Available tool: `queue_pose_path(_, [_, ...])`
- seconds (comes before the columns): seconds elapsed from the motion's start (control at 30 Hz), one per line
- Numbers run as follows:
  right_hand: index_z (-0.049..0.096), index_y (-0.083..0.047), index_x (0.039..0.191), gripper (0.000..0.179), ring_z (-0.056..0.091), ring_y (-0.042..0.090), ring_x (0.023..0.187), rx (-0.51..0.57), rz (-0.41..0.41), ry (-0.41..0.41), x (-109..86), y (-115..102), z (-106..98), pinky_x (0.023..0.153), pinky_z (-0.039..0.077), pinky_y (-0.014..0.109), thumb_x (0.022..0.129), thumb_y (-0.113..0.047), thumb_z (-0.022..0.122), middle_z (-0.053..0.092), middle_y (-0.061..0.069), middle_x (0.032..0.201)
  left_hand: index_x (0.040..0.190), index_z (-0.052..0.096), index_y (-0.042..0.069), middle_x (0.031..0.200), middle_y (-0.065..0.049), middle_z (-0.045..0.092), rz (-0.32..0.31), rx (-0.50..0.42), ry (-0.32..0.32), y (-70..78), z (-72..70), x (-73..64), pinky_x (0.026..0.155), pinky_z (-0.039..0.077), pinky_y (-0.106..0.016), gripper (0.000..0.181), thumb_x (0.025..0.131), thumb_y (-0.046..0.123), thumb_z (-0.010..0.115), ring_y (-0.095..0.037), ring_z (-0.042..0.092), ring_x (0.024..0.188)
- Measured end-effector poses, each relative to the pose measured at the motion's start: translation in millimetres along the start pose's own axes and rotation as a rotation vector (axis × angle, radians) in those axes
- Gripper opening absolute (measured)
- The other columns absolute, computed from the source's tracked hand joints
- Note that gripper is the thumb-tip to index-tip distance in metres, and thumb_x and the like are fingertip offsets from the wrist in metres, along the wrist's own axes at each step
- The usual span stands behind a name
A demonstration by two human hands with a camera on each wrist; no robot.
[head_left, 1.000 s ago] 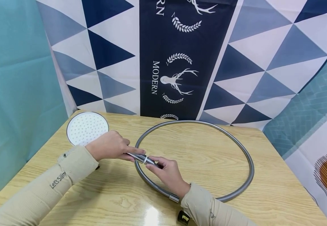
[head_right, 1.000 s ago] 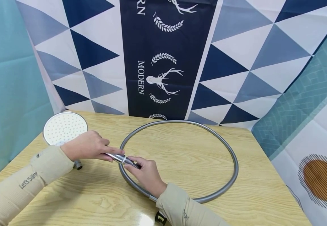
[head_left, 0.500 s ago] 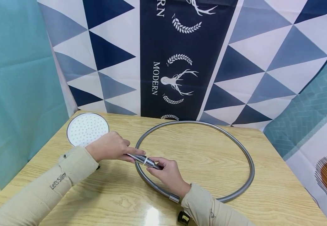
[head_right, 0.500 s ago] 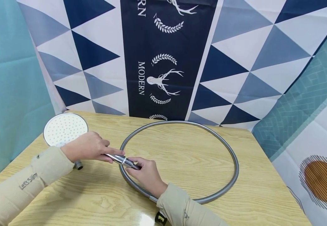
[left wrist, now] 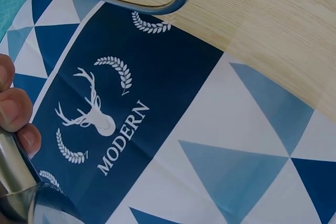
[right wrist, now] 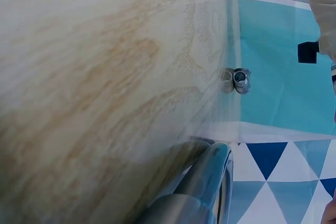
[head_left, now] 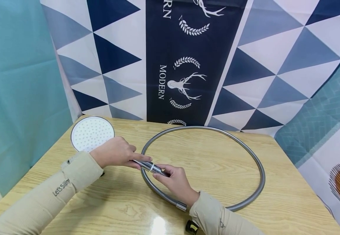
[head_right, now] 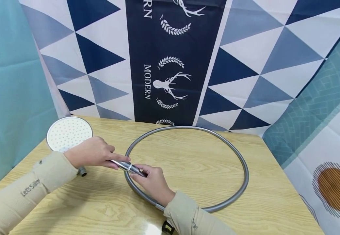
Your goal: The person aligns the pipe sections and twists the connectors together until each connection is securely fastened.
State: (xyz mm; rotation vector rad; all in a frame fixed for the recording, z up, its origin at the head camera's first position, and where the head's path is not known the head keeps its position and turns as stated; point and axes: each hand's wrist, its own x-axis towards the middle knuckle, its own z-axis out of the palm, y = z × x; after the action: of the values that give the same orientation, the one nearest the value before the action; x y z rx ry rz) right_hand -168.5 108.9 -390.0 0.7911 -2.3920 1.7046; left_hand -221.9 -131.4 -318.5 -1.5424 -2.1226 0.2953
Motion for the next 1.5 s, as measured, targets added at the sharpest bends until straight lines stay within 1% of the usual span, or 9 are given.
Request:
queue_pose_path(0.17, [0.064,0.006,0.111,0.032,0.045,0.002,0.053,-0.023,-0.074,0.053,-2.1,2.7,0.9,0.047,0.037,0.019,0.081,0.002,0.074,0.062,0.009,0.068,0.120,0.066,0.035,0.054,0.007,0.038,0.015,0.038,0.041,-0.3,1.4,1.5,0.039,0.022,-0.019,0.037,0.086,0.050,0.065,-0.005,0.017,0.044])
queue_pose_path(0.43, [0.069,0.008,0.103,0.024,0.047,0.001,0.055,0.003,-0.084,0.091,-3.0,3.1,0.6,0.047,0.037,0.018,0.080,0.004,0.074,0.064,0.012,0.067,0.120,0.066,0.035,0.054,0.007,0.039,0.018,0.024,0.046,-0.7,3.2,2.9,0.039,0.021,-0.018,0.038,0.084,0.049,0.068,-0.005,0.017,0.044])
queue_pose_path(0.57, [0.068,0.009,0.103,0.024,0.046,0.001,0.055,-0.009,-0.098,0.088,-2.8,4.2,-0.5,0.046,0.037,0.017,0.081,0.003,0.073,0.065,0.012,0.069,0.120,0.066,0.035,0.054,0.007,0.040,0.019,0.018,0.051,-1.1,4.2,3.3,0.039,0.021,-0.018,0.038,0.085,0.049,0.066,-0.004,0.018,0.044])
queue_pose_path(0.8, [0.067,0.010,0.105,0.024,0.045,0.002,0.054,-0.009,-0.078,0.064,-2.1,3.0,-2.4,0.046,0.035,0.017,0.083,0.001,0.071,0.065,0.012,0.070,0.120,0.066,0.035,0.054,0.008,0.039,0.013,0.008,0.047,-1.5,3.7,4.0,0.040,0.020,-0.019,0.038,0.085,0.048,0.068,-0.005,0.018,0.044])
queue_pose_path(0.9, [0.063,0.009,0.112,0.032,0.048,0.001,0.055,-0.040,-0.105,0.067,-2.8,3.4,-2.4,0.047,0.039,0.019,0.082,0.002,0.072,0.065,0.011,0.070,0.120,0.065,0.035,0.054,0.008,0.039,0.010,0.016,0.036,-1.3,2.7,4.7,0.040,0.021,-0.019,0.038,0.085,0.049,0.067,-0.005,0.018,0.044])
queue_pose_path(1.03, [0.062,0.007,0.112,0.034,0.048,0.000,0.054,-0.053,-0.148,0.083,-3.8,4.9,-1.3,0.046,0.041,0.020,0.080,0.005,0.073,0.064,0.010,0.067,0.122,0.065,0.036,0.054,0.008,0.039,0.001,0.020,0.018,-0.8,1.5,5.7,0.040,0.022,-0.019,0.038,0.087,0.050,0.063,-0.005,0.018,0.044])
queue_pose_path(1.17, [0.067,0.009,0.104,0.023,0.048,0.000,0.057,-0.004,-0.181,0.091,-4.2,7.6,-0.1,0.046,0.041,0.019,0.081,0.006,0.072,0.067,0.016,0.072,0.122,0.064,0.036,0.054,0.007,0.039,-0.007,0.005,0.007,-0.2,1.9,5.9,0.040,0.022,-0.019,0.039,0.086,0.049,0.065,-0.005,0.018,0.045])
queue_pose_path(1.33, [0.067,0.012,0.102,0.023,0.048,-0.001,0.057,-0.008,-0.249,0.095,-3.7,9.9,0.2,0.044,0.041,0.018,0.080,0.008,0.071,0.069,0.017,0.076,0.123,0.064,0.036,0.054,0.007,0.040,-0.007,0.004,0.022,-0.4,3.9,4.9,0.040,0.021,-0.019,0.039,0.086,0.049,0.065,-0.005,0.018,0.045])
queue_pose_path(1.5, [0.067,0.012,0.103,0.023,0.044,-0.002,0.054,-0.009,-0.244,0.084,-3.0,9.8,0.0,0.042,0.037,0.018,0.081,0.006,0.071,0.066,0.014,0.070,0.121,0.065,0.035,0.054,0.007,0.040,0.010,0.013,0.049,-1.5,4.9,3.9,0.040,0.022,-0.019,0.038,0.086,0.049,0.065,-0.005,0.018,0.044])
